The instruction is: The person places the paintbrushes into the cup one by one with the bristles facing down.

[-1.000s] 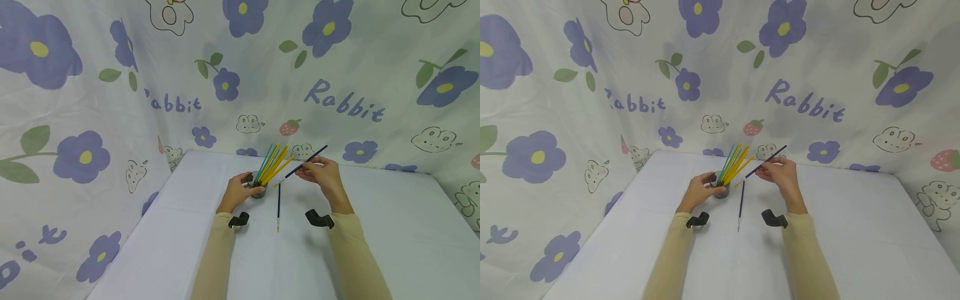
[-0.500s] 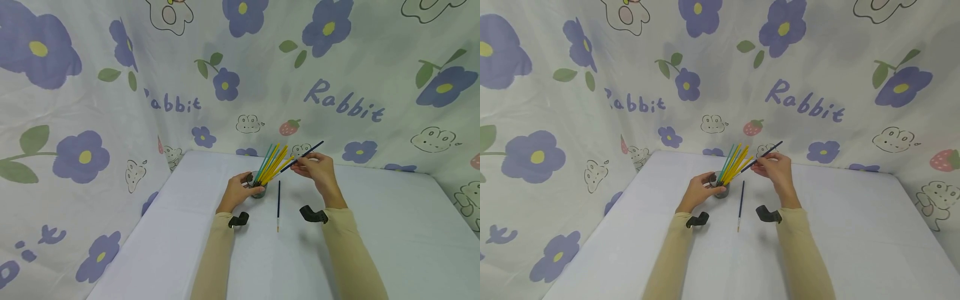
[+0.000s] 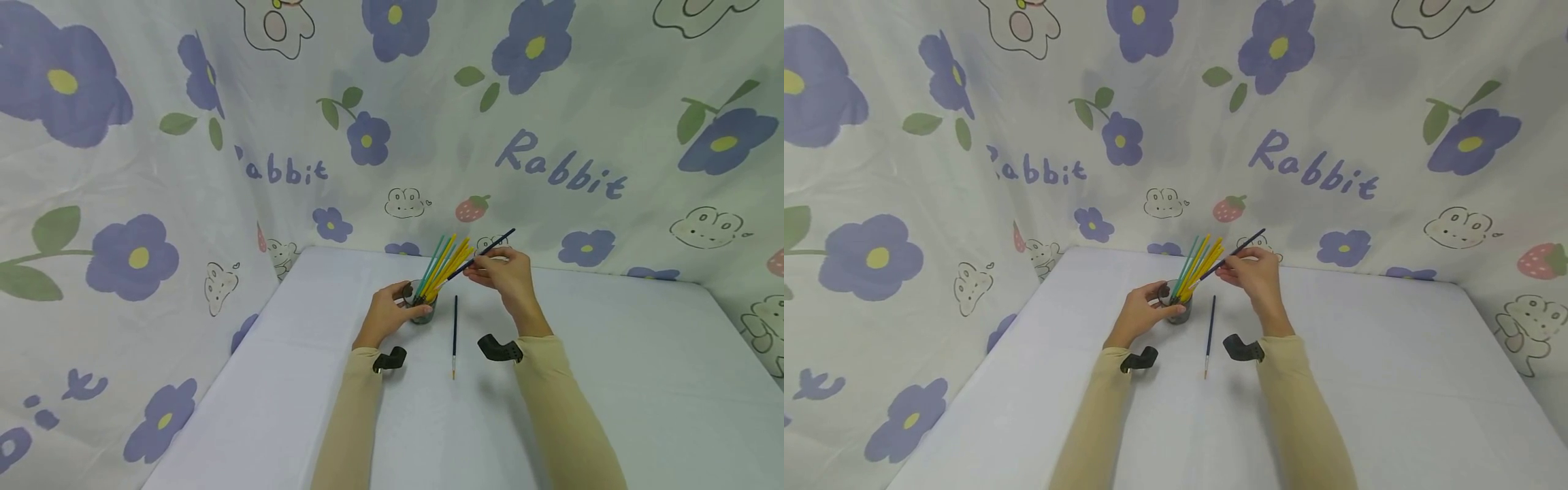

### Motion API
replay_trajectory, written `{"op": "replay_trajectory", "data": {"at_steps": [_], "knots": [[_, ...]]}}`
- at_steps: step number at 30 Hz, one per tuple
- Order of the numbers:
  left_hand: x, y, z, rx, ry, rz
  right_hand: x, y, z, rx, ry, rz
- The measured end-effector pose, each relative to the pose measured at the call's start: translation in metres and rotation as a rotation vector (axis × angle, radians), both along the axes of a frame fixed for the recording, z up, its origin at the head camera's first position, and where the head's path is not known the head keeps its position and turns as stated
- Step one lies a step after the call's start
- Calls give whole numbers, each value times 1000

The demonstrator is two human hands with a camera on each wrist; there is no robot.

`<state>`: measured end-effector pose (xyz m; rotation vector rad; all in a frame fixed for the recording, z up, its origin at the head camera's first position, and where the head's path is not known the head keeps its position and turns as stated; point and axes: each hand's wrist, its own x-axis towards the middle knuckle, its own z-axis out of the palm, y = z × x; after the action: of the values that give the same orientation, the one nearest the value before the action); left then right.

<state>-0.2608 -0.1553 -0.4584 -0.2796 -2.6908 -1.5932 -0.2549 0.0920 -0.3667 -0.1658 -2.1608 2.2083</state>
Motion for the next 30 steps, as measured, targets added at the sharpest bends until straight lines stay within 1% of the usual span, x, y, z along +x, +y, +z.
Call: {"op": "replay_trajectory", "data": {"at_steps": [7, 16, 23, 30], "knots": [[0, 0, 1, 1, 3, 1, -4, -9, -4, 6, 8, 3], [0, 0, 1, 16, -5, 4, -6, -21, -6, -3, 39, 54], [0, 1, 1, 20, -7, 12, -5, -31, -9, 16, 33, 80], [0, 1, 1, 13, 6, 11, -6, -37, -12, 47, 27, 77]]}}
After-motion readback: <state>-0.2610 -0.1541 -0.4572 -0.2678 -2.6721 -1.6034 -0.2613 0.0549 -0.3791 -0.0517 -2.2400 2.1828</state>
